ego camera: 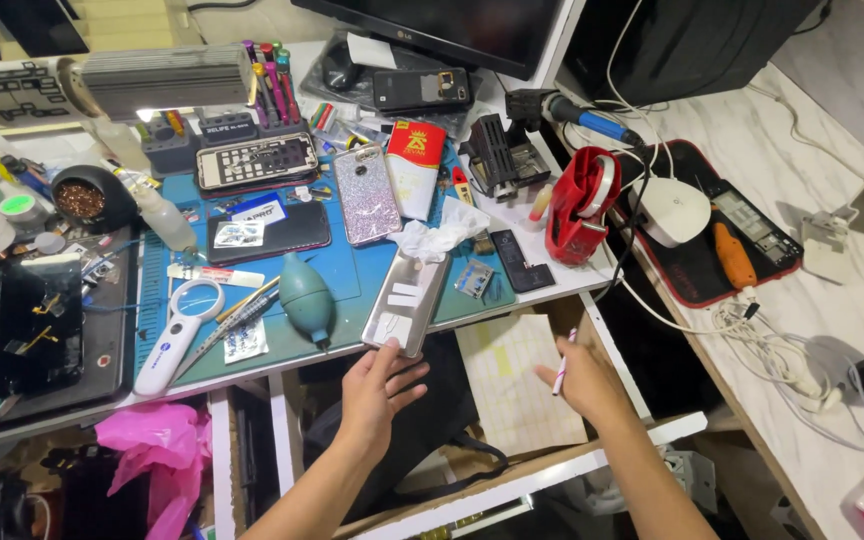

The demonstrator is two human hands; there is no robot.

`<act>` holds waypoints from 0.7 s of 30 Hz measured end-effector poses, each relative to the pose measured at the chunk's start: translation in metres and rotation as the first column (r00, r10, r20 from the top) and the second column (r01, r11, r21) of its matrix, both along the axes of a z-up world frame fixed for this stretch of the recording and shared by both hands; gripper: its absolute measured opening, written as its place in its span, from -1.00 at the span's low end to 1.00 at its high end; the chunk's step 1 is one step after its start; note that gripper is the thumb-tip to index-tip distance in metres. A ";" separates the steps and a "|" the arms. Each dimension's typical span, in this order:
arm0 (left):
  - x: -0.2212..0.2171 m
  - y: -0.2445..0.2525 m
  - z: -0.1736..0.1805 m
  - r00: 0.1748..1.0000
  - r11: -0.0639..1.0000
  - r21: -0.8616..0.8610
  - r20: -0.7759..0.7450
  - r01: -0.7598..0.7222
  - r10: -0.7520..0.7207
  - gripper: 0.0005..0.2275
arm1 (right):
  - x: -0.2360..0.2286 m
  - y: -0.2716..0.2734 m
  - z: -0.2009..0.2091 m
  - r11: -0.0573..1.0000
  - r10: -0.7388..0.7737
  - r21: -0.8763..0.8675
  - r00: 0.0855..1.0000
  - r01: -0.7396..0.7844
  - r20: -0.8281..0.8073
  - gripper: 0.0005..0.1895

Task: Writing notes in a notebook and labeling a mobile phone battery component at a repair station.

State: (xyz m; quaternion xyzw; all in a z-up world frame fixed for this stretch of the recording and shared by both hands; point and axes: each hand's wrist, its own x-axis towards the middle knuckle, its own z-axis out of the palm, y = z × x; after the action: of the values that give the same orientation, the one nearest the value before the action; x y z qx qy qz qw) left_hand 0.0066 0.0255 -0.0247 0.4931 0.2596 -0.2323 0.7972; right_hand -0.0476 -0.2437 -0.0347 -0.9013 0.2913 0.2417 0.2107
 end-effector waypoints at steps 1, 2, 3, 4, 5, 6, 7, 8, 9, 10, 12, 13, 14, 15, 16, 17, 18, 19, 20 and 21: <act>0.004 -0.002 -0.007 1.000 1.000 0.007 0.028 0.004 -0.005 -0.60 | 0.003 -0.002 -0.003 0.997 -0.001 -0.074 0.977 0.017 0.214 -0.28; 0.009 -0.003 -0.013 0.998 1.000 0.015 0.055 0.009 -0.009 -0.63 | 0.006 -0.005 -0.005 0.989 0.014 -0.141 0.909 0.050 0.417 -0.30; 0.006 -0.005 -0.015 0.998 1.000 0.012 0.062 0.004 -0.005 -0.63 | 0.003 -0.006 -0.008 0.988 0.019 -0.144 0.906 0.047 0.423 -0.30; 0.004 -0.006 -0.017 0.998 1.000 -0.013 0.063 -0.020 0.021 -0.66 | 0.000 -0.006 -0.011 0.978 0.111 -0.208 0.746 0.037 0.656 -0.43; 0.002 -0.005 -0.019 0.997 0.998 -0.037 0.063 -0.050 0.052 -0.69 | 0.000 -0.006 -0.015 0.963 0.207 -0.268 0.521 0.042 0.828 -0.55; 0.002 -0.006 -0.024 0.996 0.997 -0.039 0.070 -0.059 0.062 -0.69 | 0.004 0.000 -0.010 0.962 0.214 -0.269 0.514 0.035 0.831 -0.55; -0.002 -0.007 -0.031 0.994 0.995 -0.071 0.076 -0.067 0.072 -0.70 | 0.003 0.006 -0.007 0.940 0.337 -0.333 0.323 -0.070 0.884 -0.66; -0.006 -0.008 -0.038 0.993 0.992 -0.103 0.083 -0.075 0.083 -0.71 | 0.003 0.013 -0.004 0.899 0.427 -0.408 0.109 -0.158 0.898 -0.75; -0.011 -0.008 -0.036 0.992 0.990 -0.106 0.076 -0.088 0.096 -0.71 | 0.009 0.018 -0.011 0.895 0.432 -0.411 0.109 -0.172 0.895 -0.75; -0.015 -0.009 -0.035 0.997 0.991 -0.121 0.031 -0.062 0.066 -0.69 | 0.014 0.022 -0.017 0.884 0.432 -0.389 0.136 -0.258 0.891 -0.74; -0.017 -0.010 -0.029 0.999 0.989 -0.138 -0.009 -0.042 0.042 -0.66 | 0.030 0.039 -0.019 0.865 0.436 -0.365 0.156 -0.345 0.886 -0.74; -0.016 -0.010 -0.026 0.999 0.987 -0.159 -0.028 0.029 -0.033 -0.62 | 0.037 0.051 -0.015 0.864 0.425 -0.314 0.235 -0.393 0.874 -0.71; -0.015 -0.010 -0.022 0.993 0.978 -0.182 -0.046 0.099 -0.109 -0.57 | 0.045 0.063 -0.010 0.862 0.415 -0.259 0.313 -0.436 0.854 -0.68; -0.011 -0.007 -0.018 0.993 0.979 -0.180 -0.045 0.097 -0.107 -0.57 | 0.049 0.069 -0.012 0.861 0.414 -0.258 0.311 -0.437 0.855 -0.68; -0.008 -0.005 -0.014 0.984 0.976 -0.150 -0.052 0.158 -0.168 -0.57 | 0.053 0.075 -0.013 0.857 0.415 -0.233 0.349 -0.460 0.840 -0.65; -0.004 -0.002 -0.010 0.973 0.969 -0.122 -0.062 0.215 -0.223 -0.55 | 0.058 0.081 -0.014 0.850 0.420 -0.207 0.385 -0.484 0.822 -0.63; 0.000 0.002 -0.005 0.974 0.970 -0.122 -0.061 0.210 -0.218 -0.55 | 0.060 0.083 -0.014 0.848 0.422 -0.208 0.382 -0.488 0.823 -0.63; 0.004 0.005 -0.001 0.979 0.978 -0.079 -0.061 0.192 -0.197 -0.60 | 0.061 0.085 -0.015 0.848 0.419 -0.212 0.369 -0.486 0.829 -0.62; 0.007 0.008 0.003 0.983 0.984 -0.036 -0.060 0.174 -0.176 -0.62 | 0.063 0.087 -0.015 0.848 0.416 -0.216 0.357 -0.483 0.836 -0.61; 0.011 0.008 -0.008 0.983 0.984 -0.038 -0.061 0.171 -0.173 -0.62 | 0.064 0.086 -0.016 0.847 0.418 -0.217 0.357 -0.485 0.835 -0.61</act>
State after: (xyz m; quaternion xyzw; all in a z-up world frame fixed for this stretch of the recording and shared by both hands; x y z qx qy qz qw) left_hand 0.0173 0.0338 -0.0325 0.4931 0.2375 -0.3202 0.7732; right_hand 0.0166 -0.1581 -0.0507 -0.9345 -0.1204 -0.1806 0.2820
